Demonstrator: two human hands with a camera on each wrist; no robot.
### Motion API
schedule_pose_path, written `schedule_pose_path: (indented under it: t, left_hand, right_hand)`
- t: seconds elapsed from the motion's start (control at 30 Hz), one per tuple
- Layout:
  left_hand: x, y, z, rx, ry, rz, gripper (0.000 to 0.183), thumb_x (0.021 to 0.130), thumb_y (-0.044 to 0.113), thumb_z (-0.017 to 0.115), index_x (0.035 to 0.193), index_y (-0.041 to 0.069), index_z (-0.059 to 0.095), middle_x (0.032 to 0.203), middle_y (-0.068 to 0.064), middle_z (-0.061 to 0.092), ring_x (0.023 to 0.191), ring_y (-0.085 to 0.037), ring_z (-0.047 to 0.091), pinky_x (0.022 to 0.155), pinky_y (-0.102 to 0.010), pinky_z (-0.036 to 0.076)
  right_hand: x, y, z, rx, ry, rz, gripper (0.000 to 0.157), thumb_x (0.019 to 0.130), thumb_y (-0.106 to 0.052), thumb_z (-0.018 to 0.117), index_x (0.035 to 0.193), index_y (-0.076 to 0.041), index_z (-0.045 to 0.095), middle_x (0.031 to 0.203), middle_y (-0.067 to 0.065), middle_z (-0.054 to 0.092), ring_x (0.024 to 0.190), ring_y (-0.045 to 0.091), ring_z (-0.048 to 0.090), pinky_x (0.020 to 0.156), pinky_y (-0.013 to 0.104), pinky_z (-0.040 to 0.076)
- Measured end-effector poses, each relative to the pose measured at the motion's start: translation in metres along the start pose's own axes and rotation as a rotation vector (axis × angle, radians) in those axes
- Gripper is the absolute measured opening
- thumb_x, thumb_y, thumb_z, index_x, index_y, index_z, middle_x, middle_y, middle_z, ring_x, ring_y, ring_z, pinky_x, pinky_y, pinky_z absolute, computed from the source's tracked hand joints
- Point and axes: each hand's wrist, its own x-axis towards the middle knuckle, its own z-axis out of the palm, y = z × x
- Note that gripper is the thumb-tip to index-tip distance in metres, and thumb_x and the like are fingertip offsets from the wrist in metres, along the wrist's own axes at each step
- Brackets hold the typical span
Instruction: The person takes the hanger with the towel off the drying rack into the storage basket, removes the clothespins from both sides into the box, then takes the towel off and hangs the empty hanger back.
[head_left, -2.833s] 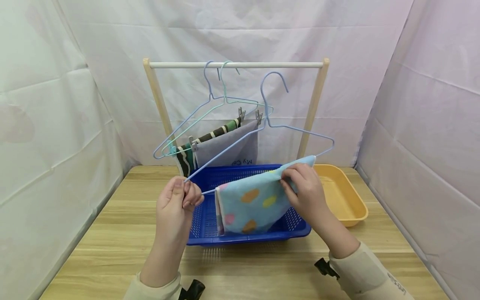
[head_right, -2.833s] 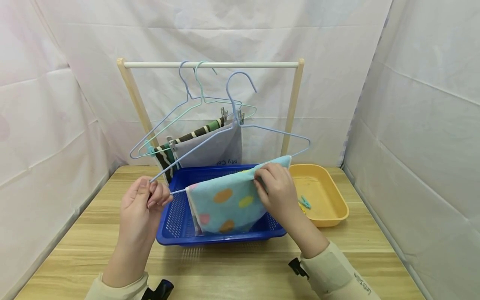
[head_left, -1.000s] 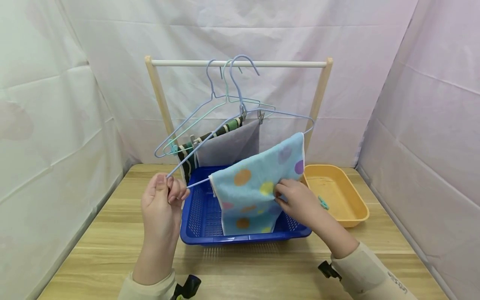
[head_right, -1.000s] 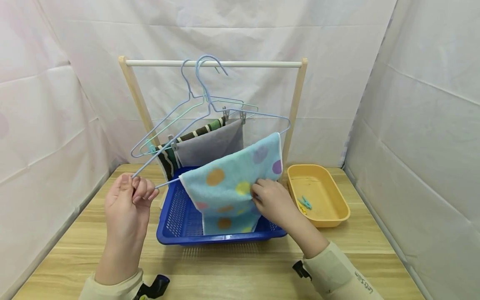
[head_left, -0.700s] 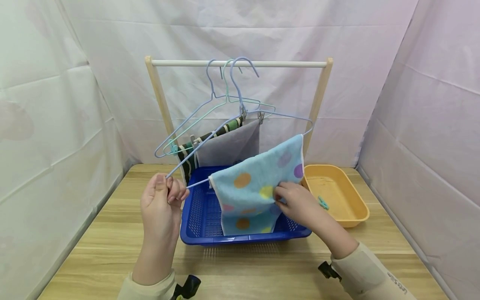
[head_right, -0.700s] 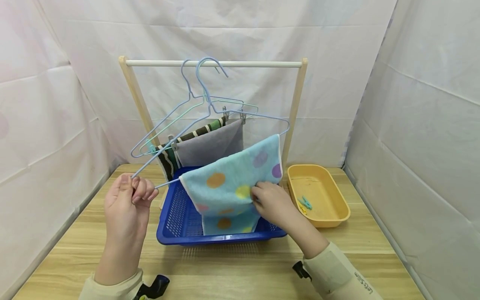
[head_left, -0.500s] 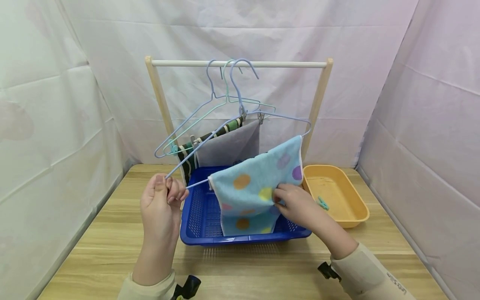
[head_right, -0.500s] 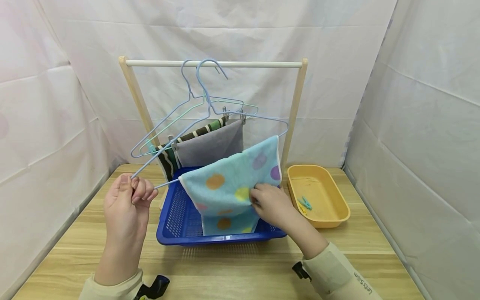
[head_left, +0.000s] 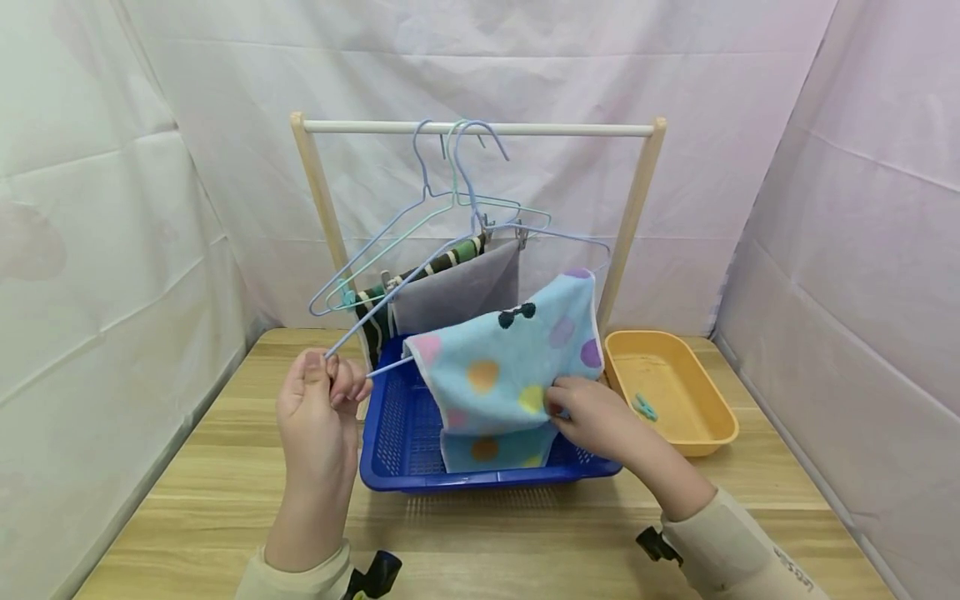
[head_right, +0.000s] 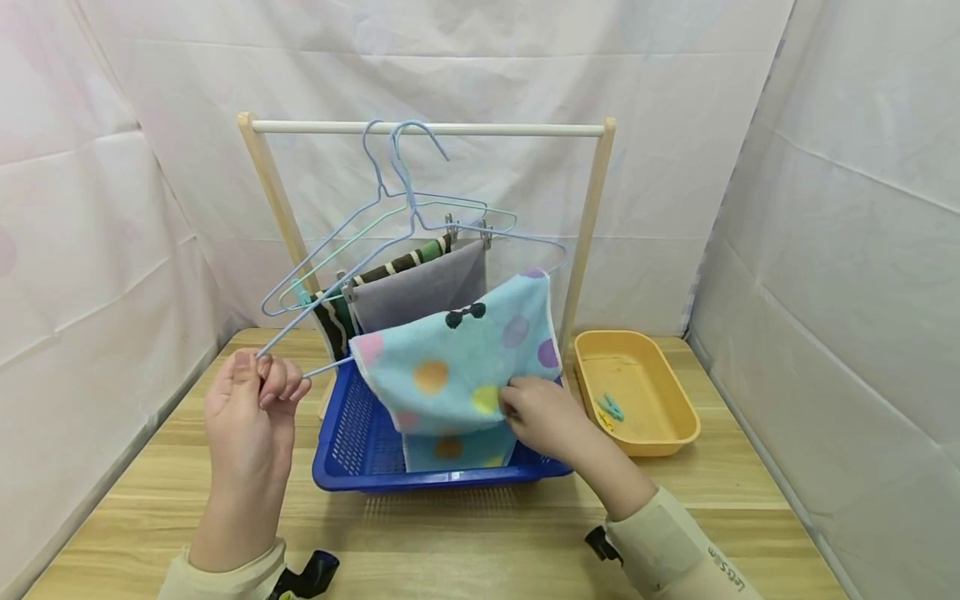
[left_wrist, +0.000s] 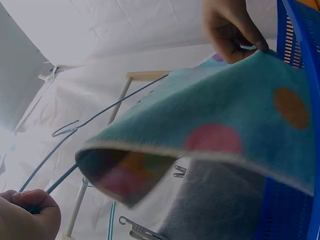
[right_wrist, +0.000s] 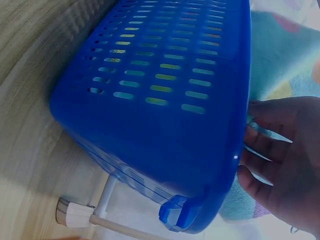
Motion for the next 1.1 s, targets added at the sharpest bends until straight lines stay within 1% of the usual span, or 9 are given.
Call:
schedule_pose_path:
  t: [0.17, 0.3, 0.4, 0.47, 0.63, 0.73, 0.83, 0.93, 1.1]
  left_hand:
    - [0.003, 0.003, -0.002, -0.056, 0.006, 0.037, 0.034, 0.104, 0.027, 0.041, 0.08, 0.005, 0.036, 0.063, -0.004, 0.026, 0.062, -0.02, 0.031, 0.06, -0.03, 0.025]
    - [0.005, 0.006, -0.003, -0.058, 0.004, 0.054, 0.033, 0.104, 0.028, 0.041, 0.08, 0.005, 0.037, 0.063, -0.004, 0.026, 0.062, -0.02, 0.032, 0.06, -0.03, 0.025]
    - [0.005, 0.006, -0.004, -0.05, 0.005, 0.048, 0.034, 0.104, 0.027, 0.041, 0.08, 0.005, 0.037, 0.063, -0.003, 0.026, 0.062, -0.02, 0.032, 0.06, -0.03, 0.025]
    - [0.004, 0.006, -0.004, -0.05, 0.006, 0.044, 0.034, 0.104, 0.027, 0.041, 0.079, 0.005, 0.037, 0.062, -0.003, 0.026, 0.062, -0.02, 0.032, 0.06, -0.03, 0.025]
    - [0.004, 0.007, -0.004, -0.028, 0.006, 0.039, 0.034, 0.104, 0.028, 0.042, 0.079, 0.006, 0.037, 0.063, -0.003, 0.026, 0.062, -0.02, 0.033, 0.06, -0.03, 0.026]
    - [0.004, 0.007, -0.003, -0.007, 0.013, 0.034, 0.034, 0.104, 0.028, 0.042, 0.079, 0.006, 0.037, 0.063, -0.003, 0.026, 0.063, -0.02, 0.033, 0.06, -0.029, 0.027]
    - [0.003, 0.007, -0.002, 0.014, 0.027, 0.028, 0.033, 0.104, 0.029, 0.042, 0.08, 0.007, 0.038, 0.063, -0.003, 0.027, 0.063, -0.02, 0.033, 0.06, -0.029, 0.029]
    - [0.003, 0.007, 0.0, 0.032, 0.031, 0.032, 0.034, 0.104, 0.03, 0.042, 0.08, 0.007, 0.038, 0.063, -0.004, 0.028, 0.063, -0.02, 0.034, 0.061, -0.028, 0.03]
    - [0.003, 0.003, 0.005, 0.058, 0.002, 0.069, 0.034, 0.105, 0.026, 0.04, 0.079, 0.006, 0.038, 0.063, -0.004, 0.029, 0.063, -0.021, 0.035, 0.06, -0.027, 0.033]
  right_hand:
    - [-0.005, 0.002, 0.007, -0.009, -0.038, -0.027, 0.022, 0.082, -0.005, 0.071, 0.074, -0.018, 0.056, 0.071, -0.008, 0.047, 0.063, 0.009, 0.043, 0.057, 0.026, 0.041]
    - [-0.006, 0.003, 0.01, -0.024, -0.044, 0.013, 0.016, 0.083, -0.008, 0.072, 0.078, -0.016, 0.058, 0.073, -0.006, 0.054, 0.065, 0.011, 0.049, 0.058, 0.03, 0.046]
    - [-0.004, 0.003, 0.01, -0.028, -0.058, 0.062, 0.014, 0.084, -0.011, 0.073, 0.08, -0.016, 0.06, 0.073, -0.007, 0.056, 0.068, 0.011, 0.051, 0.06, 0.03, 0.048]
    - [-0.002, 0.003, 0.01, -0.023, -0.075, 0.084, 0.016, 0.085, -0.012, 0.072, 0.077, -0.016, 0.059, 0.073, -0.007, 0.054, 0.067, 0.011, 0.05, 0.06, 0.029, 0.047]
    - [-0.001, 0.003, 0.007, 0.001, -0.107, 0.148, 0.011, 0.089, -0.021, 0.072, 0.086, -0.015, 0.063, 0.08, -0.005, 0.059, 0.074, 0.012, 0.055, 0.064, 0.031, 0.05]
    - [-0.001, 0.001, 0.003, 0.019, -0.101, 0.181, 0.013, 0.091, -0.026, 0.07, 0.094, -0.014, 0.067, 0.087, -0.003, 0.064, 0.081, 0.015, 0.06, 0.071, 0.034, 0.053]
    - [-0.001, 0.0, -0.002, 0.024, -0.092, 0.195, 0.016, 0.092, -0.028, 0.068, 0.099, -0.014, 0.068, 0.092, -0.002, 0.066, 0.087, 0.017, 0.062, 0.077, 0.037, 0.055]
    - [-0.002, -0.001, -0.006, 0.026, -0.091, 0.199, 0.017, 0.093, -0.029, 0.067, 0.101, -0.013, 0.069, 0.094, -0.001, 0.067, 0.09, 0.018, 0.063, 0.079, 0.038, 0.055]
    - [-0.003, -0.003, -0.01, 0.03, -0.085, 0.199, 0.021, 0.093, -0.03, 0.067, 0.104, -0.012, 0.069, 0.096, 0.0, 0.067, 0.091, 0.019, 0.062, 0.079, 0.038, 0.055]
